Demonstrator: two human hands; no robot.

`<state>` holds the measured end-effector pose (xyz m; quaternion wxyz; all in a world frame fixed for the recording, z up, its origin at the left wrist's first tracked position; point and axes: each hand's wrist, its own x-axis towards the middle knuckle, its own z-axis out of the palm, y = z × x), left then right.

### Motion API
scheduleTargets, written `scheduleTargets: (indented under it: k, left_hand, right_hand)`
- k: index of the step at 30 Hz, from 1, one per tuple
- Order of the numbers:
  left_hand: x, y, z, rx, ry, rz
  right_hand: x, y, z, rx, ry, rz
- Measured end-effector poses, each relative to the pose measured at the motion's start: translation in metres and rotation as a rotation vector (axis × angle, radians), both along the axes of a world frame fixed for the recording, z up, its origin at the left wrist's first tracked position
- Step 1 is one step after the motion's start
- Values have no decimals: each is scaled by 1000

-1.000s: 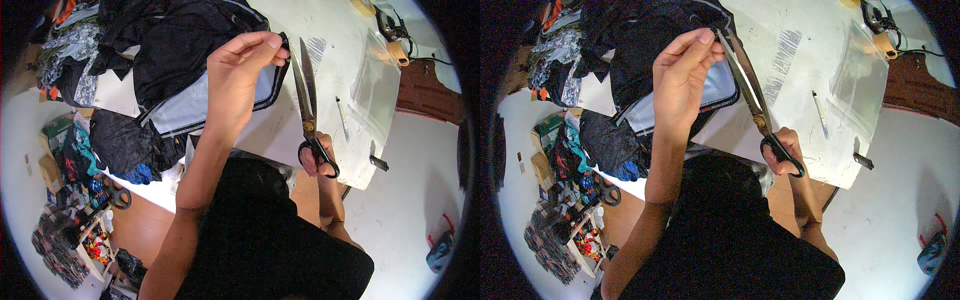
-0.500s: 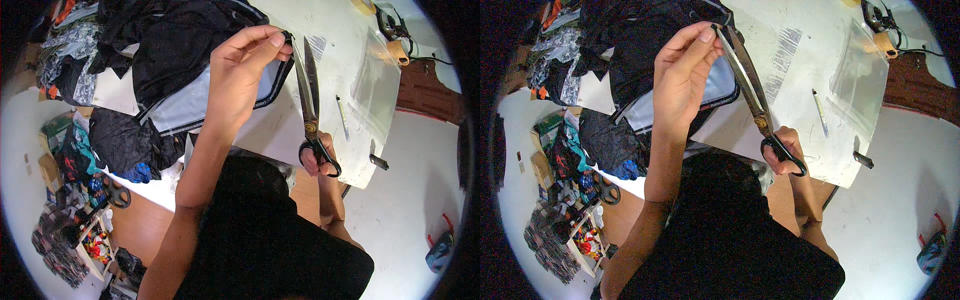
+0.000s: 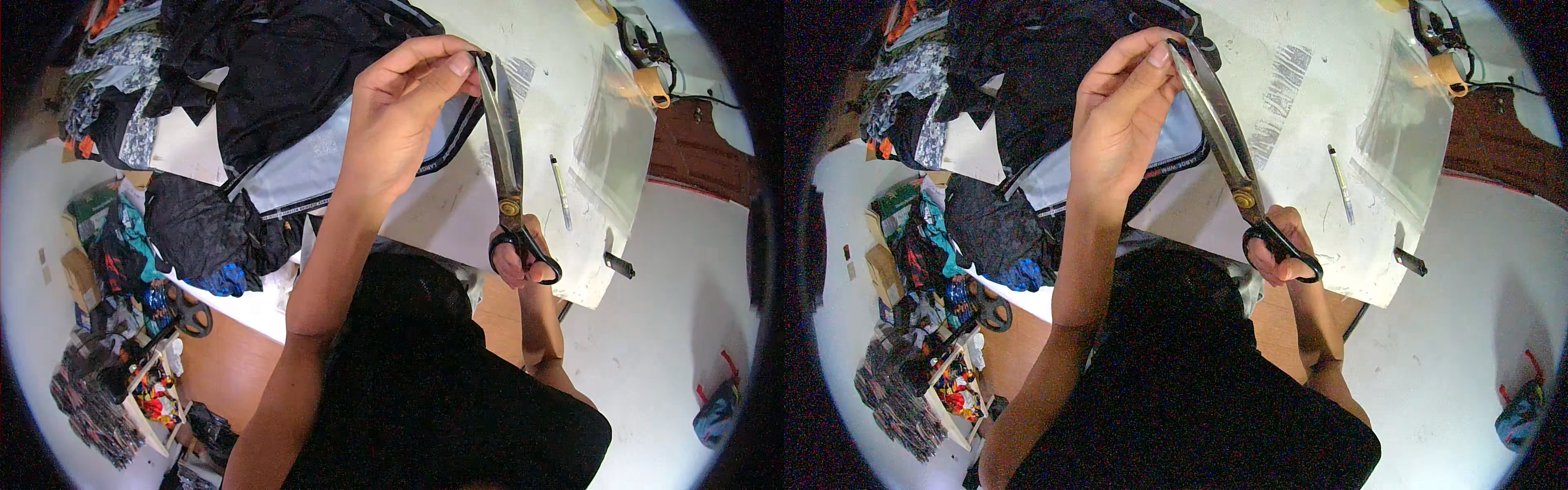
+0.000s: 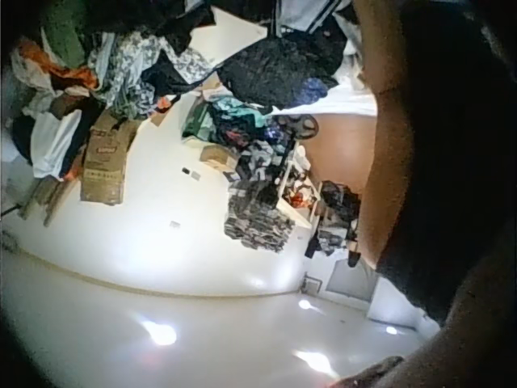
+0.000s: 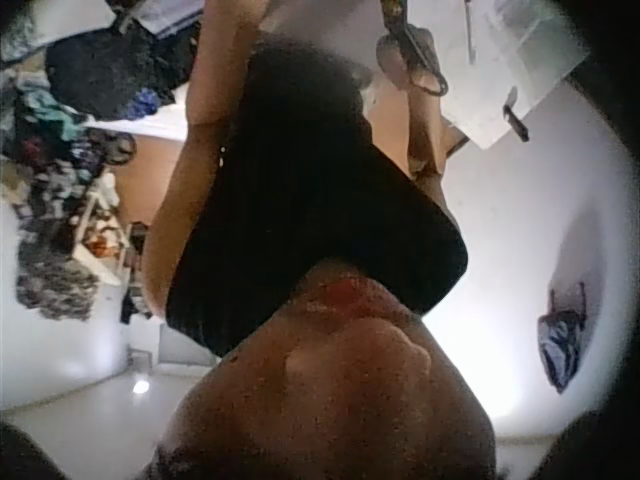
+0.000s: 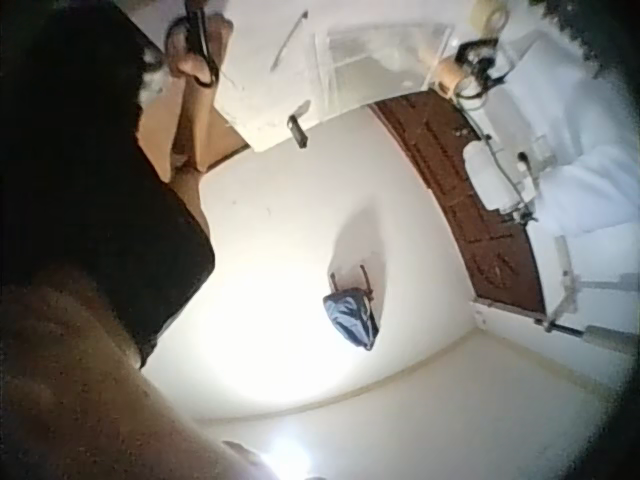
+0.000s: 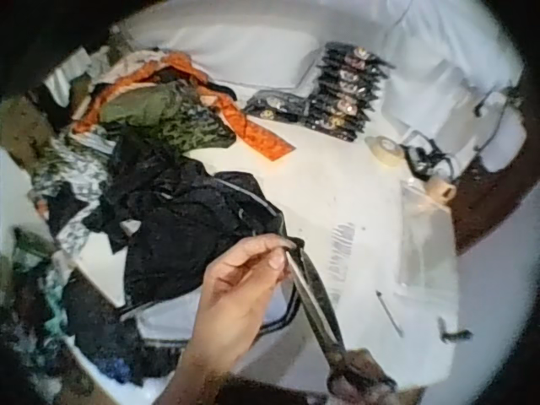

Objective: Cutting and trimming garment labels or excess fabric using scissors.

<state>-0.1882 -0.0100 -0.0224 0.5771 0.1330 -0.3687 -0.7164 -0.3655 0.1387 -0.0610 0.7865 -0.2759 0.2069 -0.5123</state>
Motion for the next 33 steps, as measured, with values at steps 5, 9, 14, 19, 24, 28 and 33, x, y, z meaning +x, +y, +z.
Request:
scheduleTargets:
  k: [5,9,14,19,24,28,33]
  left_hand:
    - [-3,-1,1,36,76,7]
    - [-3,-1,0,20,104,7]
    - [-2,0,0,8,104,5]
    - [-2,1,-1,0,83,4]
    - [-2,3,3,22,81,14]
    - [-2,2,2,13,90,11]
    - [-3,2,2,5,78,16]
  right_hand:
    - [0,0,2,8,23,-9]
    - [0,0,-1,-7,0,5]
    - [0,3,1,-23,104,-32]
    - [-3,3,0,-21,91,-8]
    - [-3,4,-1,-33,113,-9]
    - [-2,5,-2,-34,97,-16]
    - [-3,5,-4,-32,72,6]
